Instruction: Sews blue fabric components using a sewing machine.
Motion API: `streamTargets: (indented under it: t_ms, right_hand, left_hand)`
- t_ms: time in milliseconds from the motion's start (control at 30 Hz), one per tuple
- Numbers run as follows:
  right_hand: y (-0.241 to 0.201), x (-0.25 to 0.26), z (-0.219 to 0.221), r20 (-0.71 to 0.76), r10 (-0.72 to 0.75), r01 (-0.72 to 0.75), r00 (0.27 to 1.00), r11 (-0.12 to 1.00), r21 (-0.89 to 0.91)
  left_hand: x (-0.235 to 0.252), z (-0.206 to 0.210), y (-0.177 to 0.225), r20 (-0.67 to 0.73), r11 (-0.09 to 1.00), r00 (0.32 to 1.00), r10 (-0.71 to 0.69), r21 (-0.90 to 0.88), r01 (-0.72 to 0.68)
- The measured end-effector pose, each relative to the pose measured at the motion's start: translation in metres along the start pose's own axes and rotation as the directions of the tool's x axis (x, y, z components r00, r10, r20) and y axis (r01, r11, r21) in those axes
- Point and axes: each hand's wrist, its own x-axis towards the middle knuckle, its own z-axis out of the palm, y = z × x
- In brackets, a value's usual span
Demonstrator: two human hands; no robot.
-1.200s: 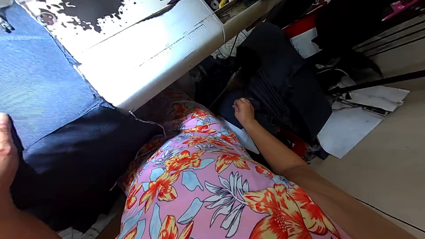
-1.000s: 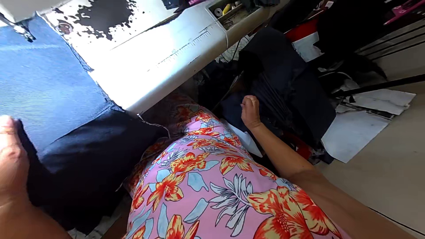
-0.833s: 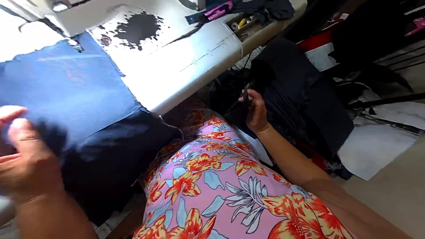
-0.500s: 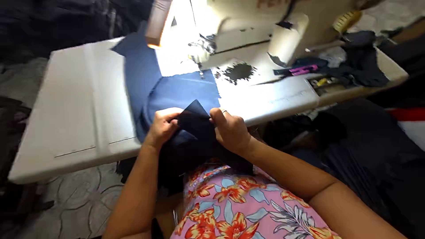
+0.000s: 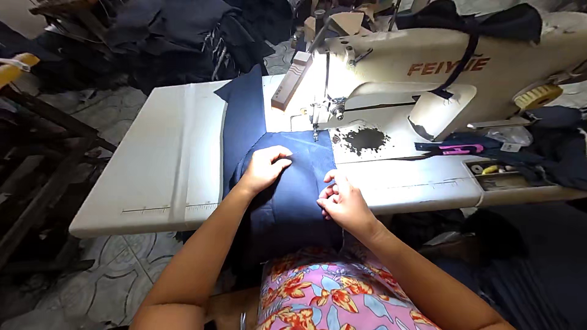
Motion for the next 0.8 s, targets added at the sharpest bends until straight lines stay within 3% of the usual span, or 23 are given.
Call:
streamTargets:
  t_ms: [200,367,533,667,800]
  right_hand:
    - [0.0,0.008,-0.002,-0.039,-0.102,0.1,0.994,0.993,-0.06]
    - [0.002,0.028,-0.016,-0.162,-0.294,0.225,0.942,0.912,-0.344]
    - [0.009,0.037,-0.018,-0.031,-0.091,0.069,0.995,0.901,-0.428]
    - [0.01,0.02,-0.006,0.002,-0.068,0.062,0.998,0.902,-0.427]
    - [0.005,0.015,0.0,-0.018,-0.1,0.077,0.995,0.855,-0.513]
  left_hand:
    - [0.057,0.025,-0.005,0.024,0.971,0.974,0.225,0.082,-0.226]
    - [0.08,0.042,-0.019,0.074,0.942,0.949,0.305,0.122,-0.312]
    - [0.074,0.053,-0.037,0.106,0.947,0.959,0.265,0.159,-0.279]
    - [0.057,0.047,-0.032,0.121,0.961,0.967,0.225,0.135,-0.241]
    - [0.057,0.04,-0.026,0.222,0.97,0.96,0.168,0.139,-0.202]
